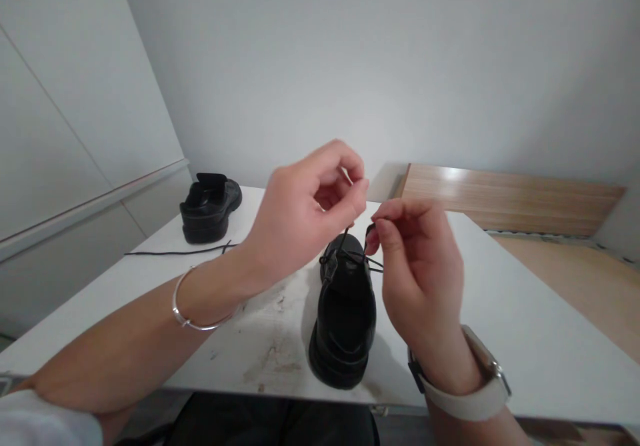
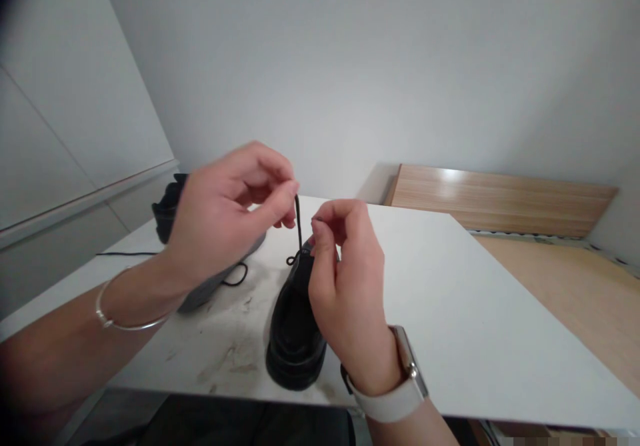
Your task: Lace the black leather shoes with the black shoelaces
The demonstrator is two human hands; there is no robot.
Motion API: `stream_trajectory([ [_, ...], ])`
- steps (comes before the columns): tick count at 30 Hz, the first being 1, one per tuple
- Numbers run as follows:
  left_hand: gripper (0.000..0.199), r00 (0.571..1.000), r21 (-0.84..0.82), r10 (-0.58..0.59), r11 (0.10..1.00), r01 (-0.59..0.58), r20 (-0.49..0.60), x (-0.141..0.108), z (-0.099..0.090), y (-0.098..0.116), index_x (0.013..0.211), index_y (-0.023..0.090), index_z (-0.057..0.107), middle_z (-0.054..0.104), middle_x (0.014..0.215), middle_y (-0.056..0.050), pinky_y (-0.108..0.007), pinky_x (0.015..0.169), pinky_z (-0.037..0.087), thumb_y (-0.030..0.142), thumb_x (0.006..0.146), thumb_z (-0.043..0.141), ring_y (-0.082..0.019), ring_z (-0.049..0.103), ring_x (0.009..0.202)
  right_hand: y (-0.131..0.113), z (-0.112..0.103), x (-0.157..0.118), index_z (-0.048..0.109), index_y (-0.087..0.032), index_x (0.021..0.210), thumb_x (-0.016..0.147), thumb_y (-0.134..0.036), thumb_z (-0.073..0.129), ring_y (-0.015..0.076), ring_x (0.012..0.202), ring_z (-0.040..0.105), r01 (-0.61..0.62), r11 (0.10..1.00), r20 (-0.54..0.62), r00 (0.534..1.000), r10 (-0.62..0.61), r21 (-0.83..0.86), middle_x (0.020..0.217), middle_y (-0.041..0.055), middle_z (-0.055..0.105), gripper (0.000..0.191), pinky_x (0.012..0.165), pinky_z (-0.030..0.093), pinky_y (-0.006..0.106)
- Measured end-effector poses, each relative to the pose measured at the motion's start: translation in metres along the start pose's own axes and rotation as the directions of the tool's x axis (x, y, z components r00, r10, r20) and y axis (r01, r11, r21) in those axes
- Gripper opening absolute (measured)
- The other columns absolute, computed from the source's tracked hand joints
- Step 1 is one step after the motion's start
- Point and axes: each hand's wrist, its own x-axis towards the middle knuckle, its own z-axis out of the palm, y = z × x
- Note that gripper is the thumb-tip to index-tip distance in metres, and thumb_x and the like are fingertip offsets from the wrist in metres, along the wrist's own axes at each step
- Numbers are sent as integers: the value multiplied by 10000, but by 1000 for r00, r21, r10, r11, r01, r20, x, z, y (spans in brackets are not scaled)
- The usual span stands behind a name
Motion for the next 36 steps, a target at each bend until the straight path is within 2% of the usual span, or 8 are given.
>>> stream_trajectory([
  [4, 61, 990, -149, 4, 988, -26, -144, 1, -6, 24, 907, 213, 544, 634, 725, 56, -234, 664, 562, 218, 947, 590, -119, 693, 708, -42, -4, 12, 514, -253, 988, 950, -84, 526, 143, 818, 619, 168, 972, -181, 974, -137, 166, 920, 5, 576, 174, 677, 518, 307],
  [8, 83, 997, -369, -79, 926, 79, 14, -5, -3, 28, 937, 248, 521, 632, 711, 66, -243, 630, 578, 235, 957, 600, -119, 686, 672, -64, -6, 21, 505, -280, 941, 919, -65, 592, 170, 996, 600, 215, 975, -165, 965, -203, 56, 943, -3, 568, 233, 821, 530, 337],
  [12, 61, 980, -474, -124, 861, 183, 153, -4, -6, 22, 972, 237, 544, 614, 638, 58, -240, 584, 574, 286, 983, 579, -124, 677, 632, -55, -1, 26, 527, -256, 902, 948, -150, 576, 142, 990, 631, 113, 977, -149, 985, -87, 182, 1016, -2, 588, 126, 822, 548, 303],
  [20, 104, 991, -402, -110, 906, 133, 81, -4, -12, 16, 978, 199, 649, 648, 690, 23, -215, 580, 567, 298, 944, 646, -129, 690, 677, -22, -3, 26, 604, -230, 1006, 936, -239, 614, 139, 872, 665, -91, 913, 105, 993, 54, 397, 915, 6, 648, 71, 794, 585, 307],
  [24, 143, 988, -398, -111, 906, 144, 104, -3, -14, 12, 1005, 194, 687, 678, 733, 12, -232, 589, 580, 291, 901, 703, -137, 691, 680, -18, -8, 27, 614, -214, 935, 934, -257, 632, 128, 839, 646, -96, 930, 109, 992, 61, 356, 867, 5, 636, 47, 770, 564, 277],
  [28, 177, 983, -413, -115, 896, 166, 144, -6, -26, -7, 1041, 202, 741, 698, 774, -6, -238, 623, 579, 248, 870, 739, -120, 672, 685, -16, -14, 23, 581, -211, 928, 975, -310, 568, 113, 806, 622, -134, 911, 15, 990, 139, 389, 875, 7, 603, 110, 797, 547, 284],
  [30, 116, 980, -421, -135, 888, 185, 144, -10, -36, -24, 982, 204, 761, 692, 767, -11, -233, 613, 559, 243, 876, 735, -104, 647, 665, -12, -19, 18, 560, -203, 887, 973, -313, 561, 97, 691, 582, -188, 868, 3, 978, 210, 460, 812, -8, 551, 139, 665, 517, 257],
  [36, 120, 954, -492, -276, 818, 297, 118, -33, -67, -81, 832, 213, 730, 595, 641, -2, -214, 452, 407, 325, 874, 747, -75, 478, 546, 17, -46, -2, 515, -183, 730, 865, -292, 692, 63, 531, 362, -231, 850, -216, 905, 366, 474, 680, -39, 413, 249, 471, 256, 229],
])
